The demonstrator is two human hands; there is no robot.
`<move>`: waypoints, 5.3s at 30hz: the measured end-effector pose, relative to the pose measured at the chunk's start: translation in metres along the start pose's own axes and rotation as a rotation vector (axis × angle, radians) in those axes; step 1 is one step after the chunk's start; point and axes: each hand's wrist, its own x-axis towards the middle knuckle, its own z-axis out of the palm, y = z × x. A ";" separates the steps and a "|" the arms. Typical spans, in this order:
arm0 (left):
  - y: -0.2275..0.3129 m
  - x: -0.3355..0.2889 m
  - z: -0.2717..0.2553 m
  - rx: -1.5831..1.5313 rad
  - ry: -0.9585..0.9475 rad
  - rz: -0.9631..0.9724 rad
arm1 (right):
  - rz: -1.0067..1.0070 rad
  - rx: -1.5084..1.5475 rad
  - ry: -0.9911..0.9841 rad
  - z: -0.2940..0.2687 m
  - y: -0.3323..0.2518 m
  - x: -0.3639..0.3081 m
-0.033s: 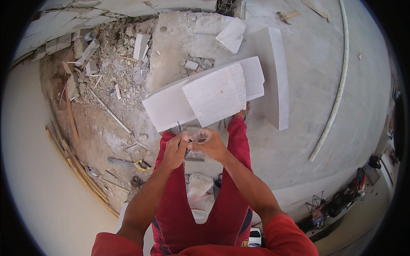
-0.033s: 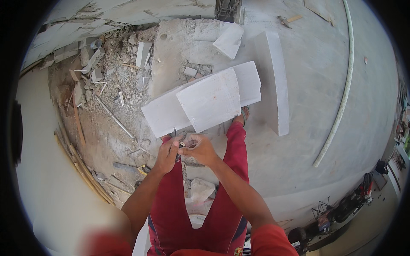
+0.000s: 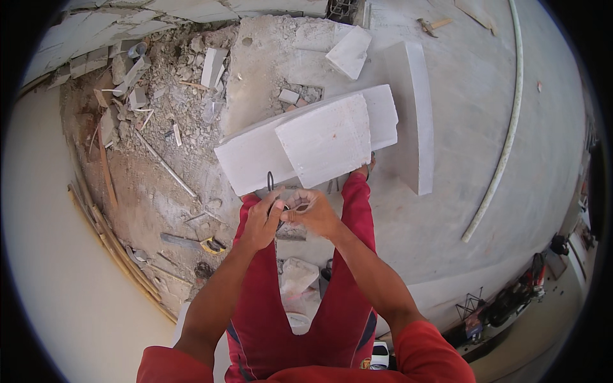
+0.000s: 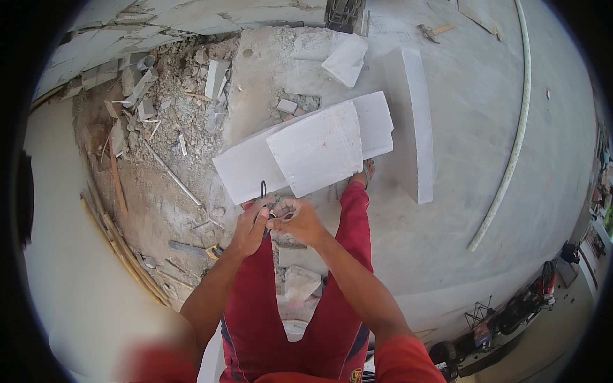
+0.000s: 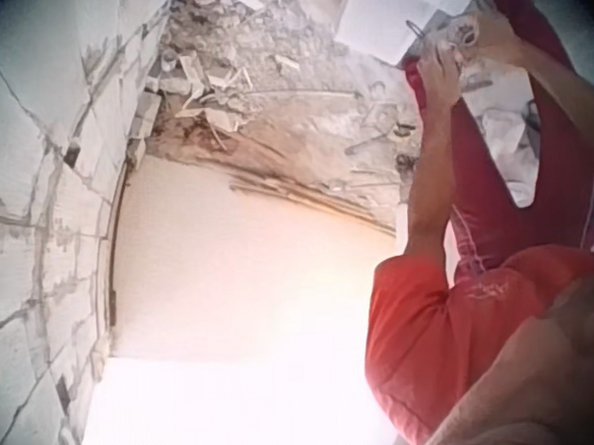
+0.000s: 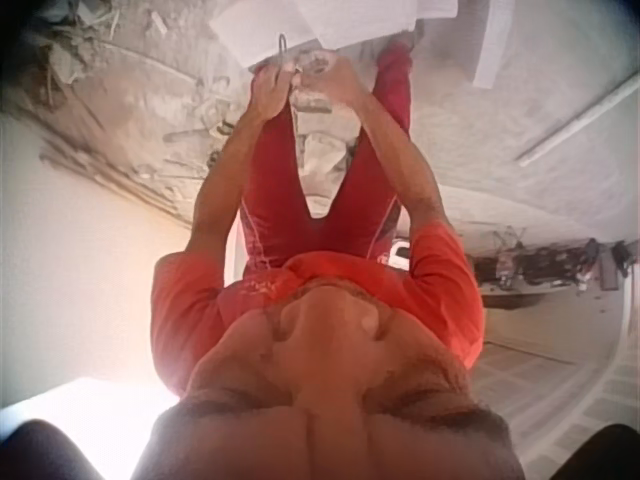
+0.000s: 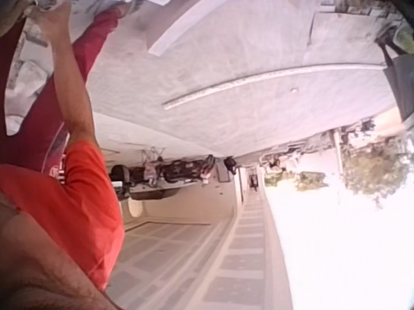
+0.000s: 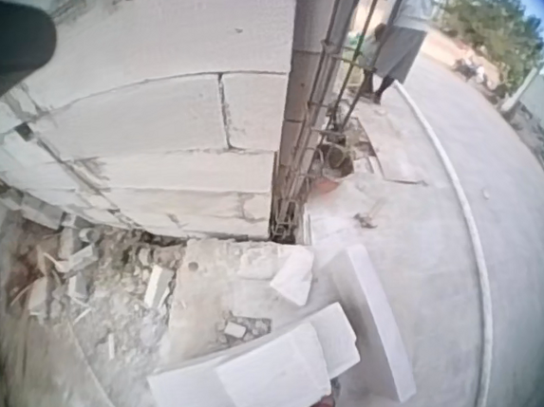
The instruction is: The person measures and cuts white foam blocks using a tape measure and a hand saw. They mark the foam, position the saw, and cut through the material to create smaller pieces.
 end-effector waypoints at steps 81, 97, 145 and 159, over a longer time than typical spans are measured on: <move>-0.031 0.220 -0.067 0.285 -0.378 -0.111 | -0.763 -1.683 0.271 -0.125 -0.119 0.132; -0.030 0.219 -0.066 0.285 -0.367 -0.109 | -0.750 -1.665 0.288 -0.124 -0.119 0.132; -0.026 0.220 -0.068 0.231 -0.384 -0.165 | -0.730 -1.796 0.253 -0.119 -0.121 0.130; -0.031 0.218 -0.062 0.278 -0.334 -0.142 | -0.757 -1.812 0.269 -0.115 -0.115 0.133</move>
